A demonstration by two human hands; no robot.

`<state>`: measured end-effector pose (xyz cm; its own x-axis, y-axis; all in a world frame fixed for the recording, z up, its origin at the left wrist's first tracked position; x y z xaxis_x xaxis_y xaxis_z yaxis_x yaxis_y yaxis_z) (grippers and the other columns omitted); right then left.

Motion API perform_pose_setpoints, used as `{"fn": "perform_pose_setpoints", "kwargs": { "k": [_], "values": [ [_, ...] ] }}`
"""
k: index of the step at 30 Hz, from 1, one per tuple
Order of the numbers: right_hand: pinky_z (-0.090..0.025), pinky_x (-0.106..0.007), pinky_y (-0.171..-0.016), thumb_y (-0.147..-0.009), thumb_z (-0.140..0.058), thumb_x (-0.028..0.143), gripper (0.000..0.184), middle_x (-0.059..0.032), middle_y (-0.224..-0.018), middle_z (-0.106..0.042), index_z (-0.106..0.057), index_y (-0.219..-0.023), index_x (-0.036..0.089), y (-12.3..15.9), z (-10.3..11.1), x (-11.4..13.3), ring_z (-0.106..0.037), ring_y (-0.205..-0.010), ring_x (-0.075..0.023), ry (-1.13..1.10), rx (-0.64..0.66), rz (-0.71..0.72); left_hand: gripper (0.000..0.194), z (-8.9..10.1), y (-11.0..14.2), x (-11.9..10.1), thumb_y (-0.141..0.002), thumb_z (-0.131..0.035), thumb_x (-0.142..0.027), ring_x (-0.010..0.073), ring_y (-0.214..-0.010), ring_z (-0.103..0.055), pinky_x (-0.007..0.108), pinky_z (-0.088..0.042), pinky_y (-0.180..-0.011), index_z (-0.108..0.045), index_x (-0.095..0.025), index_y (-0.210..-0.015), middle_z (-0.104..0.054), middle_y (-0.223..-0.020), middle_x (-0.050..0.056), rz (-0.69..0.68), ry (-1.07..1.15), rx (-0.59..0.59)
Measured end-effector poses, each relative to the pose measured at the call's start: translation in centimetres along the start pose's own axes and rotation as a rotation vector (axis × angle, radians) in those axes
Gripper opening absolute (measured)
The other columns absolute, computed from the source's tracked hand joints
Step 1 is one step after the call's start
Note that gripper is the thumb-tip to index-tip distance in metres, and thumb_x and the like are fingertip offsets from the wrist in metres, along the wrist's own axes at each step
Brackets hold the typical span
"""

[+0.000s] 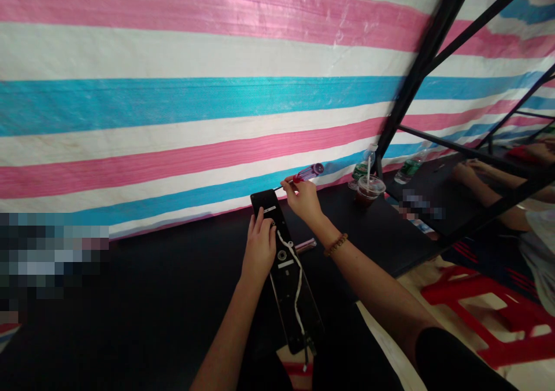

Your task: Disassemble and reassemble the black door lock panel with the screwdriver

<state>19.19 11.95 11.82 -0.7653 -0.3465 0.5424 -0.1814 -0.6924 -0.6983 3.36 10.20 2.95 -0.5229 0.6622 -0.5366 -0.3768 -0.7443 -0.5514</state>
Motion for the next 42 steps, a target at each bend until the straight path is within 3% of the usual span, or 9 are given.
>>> {"fn": "perform_pose_setpoints", "kwargs": {
  "k": [10,25,38,42],
  "values": [
    [-0.049,-0.028,-0.077,-0.094,-0.063,0.013,0.013,-0.0081,-0.087,-0.076,-0.073,-0.087,0.015,-2.3,-1.0,2.1,-0.070,-0.080,-0.0195,0.064,0.254,0.082,0.009,-0.3,-0.1,0.6,-0.096,-0.052,-0.021,0.0362,-0.147,-0.038,0.060,-0.038,-0.117,-0.057,-0.019,-0.103,-0.045,-0.155,0.019,0.019,0.027,-0.011],
    [-0.049,-0.028,-0.077,-0.095,-0.061,0.016,0.013,-0.0060,-0.081,-0.073,-0.071,-0.086,0.017,-1.6,0.2,1.8,-0.068,-0.079,-0.0193,0.054,0.137,0.094,0.010,-0.1,0.3,0.4,-0.096,-0.053,-0.021,0.0336,-0.148,-0.037,0.062,-0.038,-0.117,-0.057,-0.022,-0.105,-0.048,-0.153,0.015,0.014,0.066,-0.035],
    [-0.052,-0.029,-0.071,-0.087,-0.068,0.010,0.012,-0.0048,-0.074,-0.074,-0.070,-0.077,0.017,-3.9,-0.9,1.0,-0.070,-0.070,-0.0189,-0.033,0.215,-0.019,0.012,-0.4,0.5,1.0,-0.096,-0.052,-0.021,0.0358,-0.147,-0.038,0.061,-0.040,-0.117,-0.057,-0.020,-0.106,-0.043,-0.157,0.016,0.051,0.081,-0.035],
    [-0.051,-0.027,-0.068,-0.086,-0.070,0.017,0.005,-0.0014,-0.072,-0.073,-0.070,-0.080,0.018,-3.6,-0.7,0.1,-0.070,-0.069,-0.0175,-0.151,0.079,-0.074,0.012,-0.3,0.6,0.9,-0.096,-0.052,-0.021,0.0361,-0.147,-0.038,0.062,-0.039,-0.117,-0.057,-0.021,-0.106,-0.044,-0.157,0.014,0.050,0.086,-0.040]
  ]
}}
Point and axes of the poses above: each hand's wrist, its own y-axis away from the middle knuckle, its own z-axis out of the back of the hand, x = y × z, the point moved 7 cm from there along -y, towards the middle knuckle
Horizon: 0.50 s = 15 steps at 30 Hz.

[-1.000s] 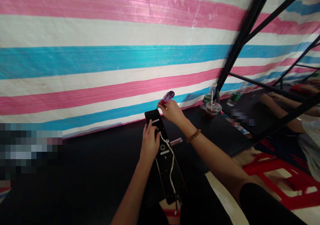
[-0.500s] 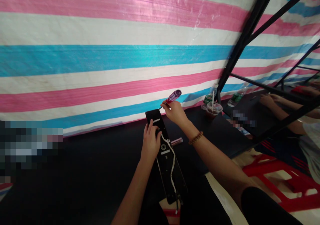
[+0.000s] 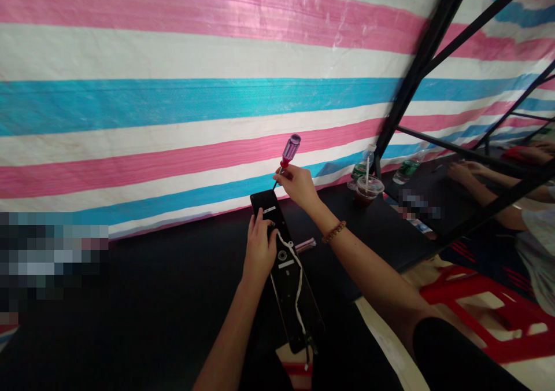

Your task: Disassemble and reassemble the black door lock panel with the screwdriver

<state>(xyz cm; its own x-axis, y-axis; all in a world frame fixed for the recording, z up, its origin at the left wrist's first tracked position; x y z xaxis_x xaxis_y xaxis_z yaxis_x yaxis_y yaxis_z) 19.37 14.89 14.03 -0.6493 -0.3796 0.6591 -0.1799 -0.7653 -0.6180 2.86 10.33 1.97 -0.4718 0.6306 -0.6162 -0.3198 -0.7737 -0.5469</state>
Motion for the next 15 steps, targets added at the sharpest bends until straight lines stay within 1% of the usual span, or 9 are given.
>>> {"fn": "perform_pose_setpoints", "kwargs": {
  "k": [2,3,6,9,13,15],
  "values": [
    [-0.052,-0.027,-0.067,-0.087,-0.068,0.021,0.008,-0.0008,-0.070,-0.072,-0.070,-0.080,0.018,0.4,0.0,-0.6,-0.069,-0.067,-0.0172,-0.073,-0.053,-0.024,0.012,0.0,0.0,0.0,-0.096,-0.051,-0.021,0.0365,-0.148,-0.037,0.062,-0.039,-0.117,-0.057,-0.021,-0.107,-0.043,-0.157,0.015,0.004,-0.004,0.005],
    [-0.052,-0.027,-0.068,-0.088,-0.066,0.021,0.010,-0.0011,-0.071,-0.072,-0.069,-0.080,0.018,0.6,-0.1,-0.8,-0.070,-0.067,-0.0173,-0.089,-0.057,-0.021,0.013,0.0,0.1,0.1,-0.096,-0.051,-0.021,0.0369,-0.148,-0.037,0.062,-0.039,-0.117,-0.057,-0.020,-0.107,-0.043,-0.157,0.015,0.008,-0.007,0.007],
    [-0.053,-0.027,-0.072,-0.091,-0.060,0.019,0.013,-0.0023,-0.074,-0.072,-0.069,-0.081,0.018,1.2,-0.6,-0.4,-0.071,-0.072,-0.0178,-0.067,-0.017,0.030,0.013,0.0,0.0,0.2,-0.096,-0.051,-0.021,0.0375,-0.148,-0.036,0.063,-0.039,-0.116,-0.058,-0.020,-0.107,-0.043,-0.157,0.016,0.009,-0.003,0.007],
    [-0.053,-0.027,-0.074,-0.092,-0.057,0.017,0.013,-0.0023,-0.078,-0.073,-0.068,-0.084,0.019,1.2,-1.0,0.4,-0.072,-0.075,-0.0170,-0.030,0.027,0.072,0.014,-0.1,0.0,0.1,-0.095,-0.052,-0.020,0.0367,-0.149,-0.035,0.062,-0.040,-0.116,-0.058,-0.021,-0.107,-0.045,-0.156,0.015,-0.009,0.008,0.016],
    [-0.056,-0.026,-0.073,-0.093,-0.052,0.014,0.015,-0.0019,-0.080,-0.073,-0.065,-0.090,0.019,0.7,-1.6,0.3,-0.073,-0.074,-0.0154,-0.121,0.075,0.039,0.013,0.2,0.1,-0.2,-0.095,-0.052,-0.020,0.0356,-0.147,-0.039,0.061,-0.040,-0.116,-0.059,-0.020,-0.106,-0.046,-0.155,0.016,-0.008,-0.004,-0.007],
    [-0.058,-0.026,-0.073,-0.094,-0.049,0.013,0.016,-0.0025,-0.082,-0.073,-0.065,-0.094,0.019,0.5,-1.7,-0.2,-0.074,-0.077,-0.0150,-0.188,0.066,0.001,0.012,0.3,0.1,-0.4,-0.095,-0.052,-0.020,0.0352,-0.146,-0.041,0.059,-0.041,-0.117,-0.059,-0.020,-0.105,-0.046,-0.155,0.016,-0.010,-0.014,-0.019]
  ]
}}
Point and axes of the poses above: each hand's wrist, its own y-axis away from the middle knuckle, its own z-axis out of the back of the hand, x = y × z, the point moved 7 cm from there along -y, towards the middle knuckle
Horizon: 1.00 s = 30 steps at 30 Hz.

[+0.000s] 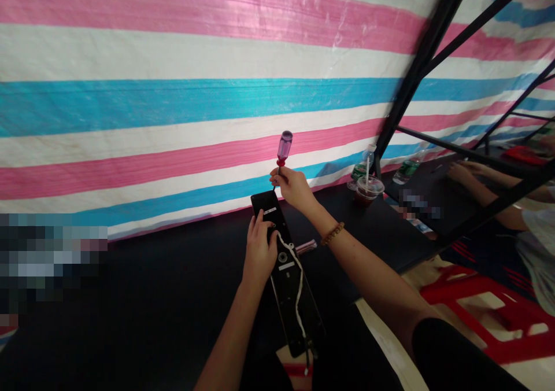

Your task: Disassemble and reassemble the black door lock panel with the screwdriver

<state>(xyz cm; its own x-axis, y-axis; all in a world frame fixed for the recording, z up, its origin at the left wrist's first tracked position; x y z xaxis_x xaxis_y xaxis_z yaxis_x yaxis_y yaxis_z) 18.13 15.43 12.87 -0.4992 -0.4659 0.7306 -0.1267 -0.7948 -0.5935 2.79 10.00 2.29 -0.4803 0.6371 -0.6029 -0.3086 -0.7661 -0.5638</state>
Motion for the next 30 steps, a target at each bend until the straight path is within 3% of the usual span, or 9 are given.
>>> {"fn": "perform_pose_setpoints", "kwargs": {
  "k": [3,7,10,13,16,30],
  "values": [
    [-0.060,-0.027,-0.072,-0.095,-0.054,0.021,0.012,-0.0024,-0.083,-0.073,-0.065,-0.092,0.019,0.3,0.1,-0.5,-0.074,-0.076,-0.0151,-0.033,-0.030,-0.040,0.011,0.0,0.1,-0.1,-0.095,-0.053,-0.020,0.0349,-0.145,-0.041,0.059,-0.041,-0.117,-0.059,-0.021,-0.105,-0.047,-0.154,0.015,-0.008,-0.005,-0.005],
    [-0.061,-0.028,-0.067,-0.094,-0.061,0.034,0.020,-0.0061,-0.091,-0.074,-0.070,-0.086,0.018,0.8,0.4,-0.4,-0.073,-0.073,-0.0164,-0.007,-0.078,-0.038,0.012,0.0,0.1,0.0,-0.095,-0.053,-0.020,0.0341,-0.147,-0.039,0.059,-0.040,-0.117,-0.058,-0.022,-0.106,-0.047,-0.155,0.013,-0.005,0.002,-0.007],
    [-0.060,-0.029,-0.069,-0.090,-0.067,0.031,0.014,-0.0033,-0.084,-0.073,-0.071,-0.095,0.019,0.7,0.9,-0.2,-0.073,-0.071,-0.0165,-0.002,-0.127,-0.037,0.013,0.0,0.1,0.1,-0.095,-0.052,-0.020,0.0347,-0.147,-0.038,0.060,-0.040,-0.117,-0.058,-0.021,-0.107,-0.046,-0.156,0.013,-0.002,0.000,0.001],
    [-0.058,-0.029,-0.069,-0.086,-0.071,0.027,0.009,0.0013,-0.068,-0.070,-0.069,-0.090,0.020,0.6,1.0,-0.4,-0.073,-0.067,-0.0177,-0.012,-0.134,-0.073,0.013,-0.1,0.1,0.1,-0.095,-0.053,-0.020,0.0350,-0.148,-0.038,0.060,-0.039,-0.118,-0.058,-0.021,-0.107,-0.045,-0.156,0.014,0.003,-0.002,0.006],
    [-0.058,-0.030,-0.072,-0.087,-0.069,0.024,0.007,-0.0004,-0.070,-0.073,-0.069,-0.081,0.020,0.6,1.1,-0.1,-0.074,-0.071,-0.0189,-0.016,-0.108,-0.051,0.013,-0.1,0.1,0.2,-0.095,-0.053,-0.021,0.0341,-0.147,-0.038,0.059,-0.040,-0.118,-0.058,-0.022,-0.107,-0.045,-0.156,0.013,0.003,0.001,0.011],
    [-0.058,-0.030,-0.071,-0.092,-0.064,0.025,0.012,-0.0040,-0.075,-0.076,-0.070,-0.083,0.019,1.9,2.4,0.3,-0.076,-0.073,-0.0210,0.041,-0.130,-0.028,0.012,0.2,0.0,-0.2,-0.095,-0.053,-0.020,0.0345,-0.145,-0.042,0.057,-0.039,-0.118,-0.059,-0.020,-0.105,-0.047,-0.154,0.016,0.001,-0.006,-0.007]
  ]
}}
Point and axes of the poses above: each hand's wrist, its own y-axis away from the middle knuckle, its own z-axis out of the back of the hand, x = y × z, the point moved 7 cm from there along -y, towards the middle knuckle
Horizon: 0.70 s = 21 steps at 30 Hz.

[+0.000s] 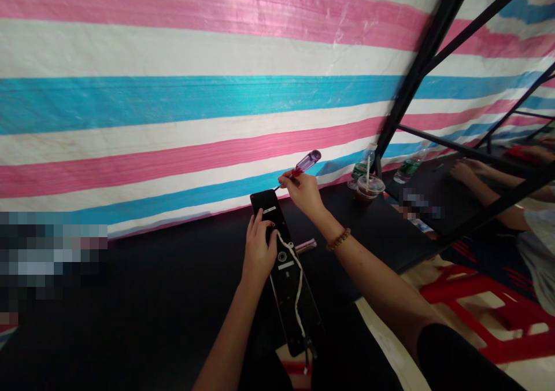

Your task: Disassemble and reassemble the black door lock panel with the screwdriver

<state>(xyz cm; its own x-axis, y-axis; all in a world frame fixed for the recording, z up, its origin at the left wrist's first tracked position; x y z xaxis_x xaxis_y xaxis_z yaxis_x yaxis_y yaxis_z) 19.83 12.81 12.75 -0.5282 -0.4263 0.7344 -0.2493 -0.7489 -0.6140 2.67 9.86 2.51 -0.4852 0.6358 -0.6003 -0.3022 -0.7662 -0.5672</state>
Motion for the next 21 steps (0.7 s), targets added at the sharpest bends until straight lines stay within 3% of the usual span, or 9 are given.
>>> {"fn": "perform_pose_setpoints", "kwargs": {
  "k": [21],
  "values": [
    [-0.055,-0.027,-0.075,-0.095,-0.062,0.023,0.014,-0.0046,-0.079,-0.077,-0.072,-0.088,0.017,0.5,-0.4,1.0,-0.076,-0.077,-0.0199,0.132,0.029,0.069,0.012,0.0,0.1,0.0,-0.094,-0.054,-0.021,0.0358,-0.145,-0.043,0.059,-0.041,-0.116,-0.060,-0.019,-0.105,-0.048,-0.154,0.017,-0.007,0.022,-0.019]
  ]
}}
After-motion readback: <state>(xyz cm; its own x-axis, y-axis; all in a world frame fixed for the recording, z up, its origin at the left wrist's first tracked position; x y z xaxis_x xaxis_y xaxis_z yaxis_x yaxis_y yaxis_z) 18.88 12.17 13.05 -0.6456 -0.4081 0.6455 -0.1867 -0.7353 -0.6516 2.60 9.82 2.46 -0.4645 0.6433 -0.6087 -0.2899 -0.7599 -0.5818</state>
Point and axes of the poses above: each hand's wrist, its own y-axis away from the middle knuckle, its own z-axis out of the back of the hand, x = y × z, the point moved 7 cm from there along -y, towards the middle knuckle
